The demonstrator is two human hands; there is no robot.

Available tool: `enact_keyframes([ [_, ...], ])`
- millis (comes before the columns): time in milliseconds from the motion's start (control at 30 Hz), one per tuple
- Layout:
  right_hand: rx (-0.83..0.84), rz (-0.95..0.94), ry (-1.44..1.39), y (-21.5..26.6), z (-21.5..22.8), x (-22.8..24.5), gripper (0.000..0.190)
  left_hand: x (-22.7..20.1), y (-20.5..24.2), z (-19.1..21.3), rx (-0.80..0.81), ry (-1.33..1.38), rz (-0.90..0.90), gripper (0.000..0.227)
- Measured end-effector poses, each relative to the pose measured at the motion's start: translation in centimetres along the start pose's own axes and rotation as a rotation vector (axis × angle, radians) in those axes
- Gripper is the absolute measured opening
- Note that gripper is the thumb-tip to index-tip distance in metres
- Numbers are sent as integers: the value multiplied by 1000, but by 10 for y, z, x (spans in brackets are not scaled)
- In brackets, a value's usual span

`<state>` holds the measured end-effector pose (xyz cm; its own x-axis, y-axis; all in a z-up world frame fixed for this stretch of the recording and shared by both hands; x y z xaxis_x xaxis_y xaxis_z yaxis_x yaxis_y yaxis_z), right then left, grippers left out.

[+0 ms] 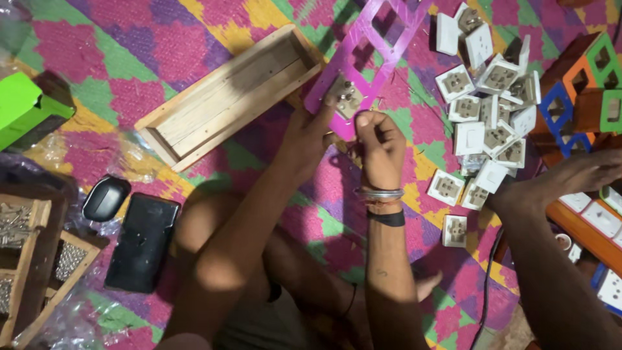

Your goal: The person sits on the floor assembling electrical socket strips. They insert metal screws into the back of the sockets and secure them by hand, then attach white plastic covers to the colored frames. The person handles multiple socket units and a pile of screws on a patterned mat.

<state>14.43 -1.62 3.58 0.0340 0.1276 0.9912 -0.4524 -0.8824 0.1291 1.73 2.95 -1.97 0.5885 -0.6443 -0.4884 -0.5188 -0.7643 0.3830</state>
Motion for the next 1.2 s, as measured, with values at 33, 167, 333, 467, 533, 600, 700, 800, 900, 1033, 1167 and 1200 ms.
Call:
enact_keyframes([
  [33, -4, 37, -15, 1, 2, 1, 12, -2, 0, -5, 48, 24, 3, 36],
  [167, -44, 96, -33, 3, 18, 3, 11, -6, 2, -13, 75, -27, 57, 39],
  [333, -31, 8, -100, 5, 18, -4, 11, -11, 6, -13, 68, -238, -155, 32],
  [467, -60, -17, -92, 4, 20, -9, 12, -7, 3, -13, 33, -358, -258, 27],
  [533, -63, -34, -112, 6, 18, -13, 11, -6, 3, -10, -21, -398, -274, 27],
  [600, -58, -52, -155, 5, 16, -16, 11, -8, 3, -10, -56, -443, -304, 28],
  [700, -68, -90, -202, 7, 16, -20, 11, -12, 6, -13, -68, -502, -371, 35],
  [800, -79, -54, -130, 6, 17, -20, 10, -18, 8, -19, -52, -505, -439, 43],
  [900, -98, -6, -106, 6, 18, -23, 11, -16, 9, -20, -67, -503, -434, 42],
  [1033, -171, 184, 43, 9, 16, -24, 12, -10, 7, -16, -105, -490, -336, 34],
  [1167, -247, 486, 393, 24, 7, -18, 13, -5, 5, -14, -68, -278, -261, 29],
  [1200, -250, 609, 550, 32, 2, -13, 15, -4, 6, -12, -83, -261, -259, 29],
])
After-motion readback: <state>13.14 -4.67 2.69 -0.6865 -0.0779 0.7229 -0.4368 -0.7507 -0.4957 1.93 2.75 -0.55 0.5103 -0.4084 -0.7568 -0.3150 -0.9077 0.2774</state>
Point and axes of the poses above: each hand's wrist, its own y-axis away from the middle knuckle, its own z-axis out of the back of the hand, x = y × z, the point moved 5 cm from there along -y, towards the middle knuckle, and after that the axes turned 8 degrees about z, right-handed, at the moved point
